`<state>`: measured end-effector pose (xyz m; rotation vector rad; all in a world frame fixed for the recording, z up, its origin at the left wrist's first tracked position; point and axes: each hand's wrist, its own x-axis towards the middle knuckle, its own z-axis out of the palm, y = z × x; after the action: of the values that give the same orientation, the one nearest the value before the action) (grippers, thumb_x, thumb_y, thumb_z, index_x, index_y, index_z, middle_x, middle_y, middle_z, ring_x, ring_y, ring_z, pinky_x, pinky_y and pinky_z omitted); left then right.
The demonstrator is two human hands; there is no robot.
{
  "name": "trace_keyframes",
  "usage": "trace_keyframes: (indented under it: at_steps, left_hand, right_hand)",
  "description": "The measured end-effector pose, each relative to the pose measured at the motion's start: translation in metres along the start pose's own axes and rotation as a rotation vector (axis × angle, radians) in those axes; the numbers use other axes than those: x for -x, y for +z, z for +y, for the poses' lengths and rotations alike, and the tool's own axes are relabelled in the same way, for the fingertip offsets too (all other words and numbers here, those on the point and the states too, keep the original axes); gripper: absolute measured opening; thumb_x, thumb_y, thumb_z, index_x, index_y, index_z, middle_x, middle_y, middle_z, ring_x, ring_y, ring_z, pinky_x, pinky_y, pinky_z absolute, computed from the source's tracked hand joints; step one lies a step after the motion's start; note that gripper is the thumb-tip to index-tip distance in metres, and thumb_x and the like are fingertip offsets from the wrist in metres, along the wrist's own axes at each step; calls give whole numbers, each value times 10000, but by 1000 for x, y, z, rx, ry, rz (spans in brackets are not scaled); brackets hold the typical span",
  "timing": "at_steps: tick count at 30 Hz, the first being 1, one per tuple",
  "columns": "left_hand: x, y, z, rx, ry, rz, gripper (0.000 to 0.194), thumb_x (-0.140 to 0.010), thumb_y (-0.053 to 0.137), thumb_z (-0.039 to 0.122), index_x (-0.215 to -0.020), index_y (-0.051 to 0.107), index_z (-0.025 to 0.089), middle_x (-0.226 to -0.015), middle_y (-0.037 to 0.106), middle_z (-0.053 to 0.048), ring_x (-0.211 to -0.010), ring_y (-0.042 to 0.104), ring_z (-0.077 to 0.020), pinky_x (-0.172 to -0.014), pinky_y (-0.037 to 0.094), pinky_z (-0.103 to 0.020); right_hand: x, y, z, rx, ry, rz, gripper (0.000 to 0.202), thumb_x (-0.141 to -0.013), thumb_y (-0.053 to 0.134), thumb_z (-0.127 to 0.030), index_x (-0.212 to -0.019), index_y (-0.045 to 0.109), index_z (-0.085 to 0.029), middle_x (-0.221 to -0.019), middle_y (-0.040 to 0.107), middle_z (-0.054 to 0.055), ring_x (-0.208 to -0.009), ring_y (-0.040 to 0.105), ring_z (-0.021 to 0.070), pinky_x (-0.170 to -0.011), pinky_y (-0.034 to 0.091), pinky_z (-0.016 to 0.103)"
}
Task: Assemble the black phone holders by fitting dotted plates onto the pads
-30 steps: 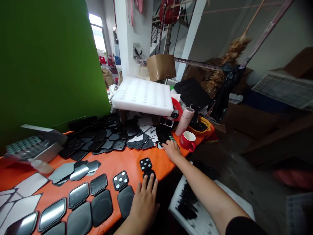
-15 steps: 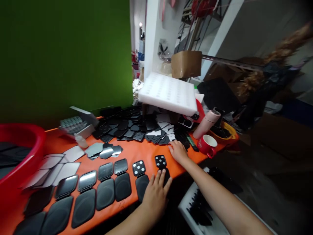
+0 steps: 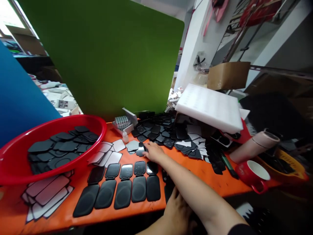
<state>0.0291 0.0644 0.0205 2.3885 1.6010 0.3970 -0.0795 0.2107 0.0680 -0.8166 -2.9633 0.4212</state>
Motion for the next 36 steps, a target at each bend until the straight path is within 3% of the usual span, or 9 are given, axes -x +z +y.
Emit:
trace_keyframes:
  at_steps: [3, 6, 9, 12, 16, 21, 28, 32, 36]
  left_hand:
    - [-1, 8, -1, 2, 9, 20, 574, -788, 372, 495, -1310, 287, 269, -1335, 395, -17, -1274, 160, -278, -1015, 118, -514]
    - [-2, 3, -3, 33, 29, 15, 596, -791, 335, 527, -1303, 312, 222, -1345, 382, -34, -1278, 145, -266, -1017, 125, -481]
    - [-3, -10, -4, 74, 17, 31, 621, -781, 313, 570, -1253, 400, 175, -1299, 441, -75, -1245, 222, -265, -1011, 146, -437]
    - [-3, -20, -4, 101, 0, 57, 631, -770, 303, 597, -1182, 478, 152, -1225, 502, -103, -1173, 325, -265, -968, 215, -397]
    - [-3, -22, -3, 83, -7, 78, 591, -790, 332, 542, -1237, 403, 162, -1272, 449, -99, -1158, 336, -251, -944, 233, -366]
    - [-4, -20, -1, 24, -45, 51, 608, -803, 299, 535, -1318, 261, 214, -1374, 329, -55, -1178, 328, -226, -974, 198, -353]
    - [-16, -14, 2, -5, -66, 17, 685, -767, 417, 481, -1331, 233, 138, -1346, 373, -90, -1173, 337, -247, -1009, 174, -369]
    - [-21, -8, 4, -14, -69, 4, 679, -754, 455, 440, -1321, 253, 125, -1352, 358, -102, -1218, 290, -245, -1030, 162, -365]
    - [-22, -2, 5, -26, -84, -5, 665, -760, 470, 395, -1320, 250, 113, -1363, 338, -115, -1239, 269, -233, -1020, 213, -336]
  right_hand:
    - [-12, 3, -10, 35, -30, -30, 540, -666, 601, -474, -1146, 474, -260, -1116, 471, 70, -1041, 417, 241, -828, 356, 347]
    - [-14, -1, -8, 41, -2, -22, 392, -704, 581, -419, -1048, 537, -236, -1081, 481, 75, -1031, 422, 233, -824, 349, 333]
    - [-9, -6, 5, 3, 79, -13, 241, -764, 514, -384, -917, 591, -214, -987, 534, 74, -946, 483, 215, -778, 356, 309]
    - [-1, -8, 23, -89, 174, -6, 218, -748, 528, -393, -769, 609, -191, -867, 586, 66, -850, 529, 209, -714, 362, 294]
    - [15, -8, 48, -308, 288, 25, 242, -726, 539, -427, -712, 586, -190, -728, 609, 30, -707, 552, 167, -608, 366, 251]
    - [58, -17, 92, -669, 401, 14, 269, -756, 488, -422, -681, 512, -165, -532, 554, -2, -468, 511, 105, -469, 373, 211]
    - [157, -26, 150, -979, 538, 99, 299, -730, 511, -460, -705, 425, -175, -589, 537, -15, -483, 509, 78, -467, 393, 189]
    - [192, -14, 153, -1015, 550, 107, 335, -698, 533, -492, -688, 456, -166, -531, 457, -50, -445, 428, 68, -440, 336, 182]
    - [202, -1, 140, -1000, 493, 104, 332, -695, 543, -471, -631, 463, -155, -549, 443, -50, -491, 405, 69, -500, 336, 195]
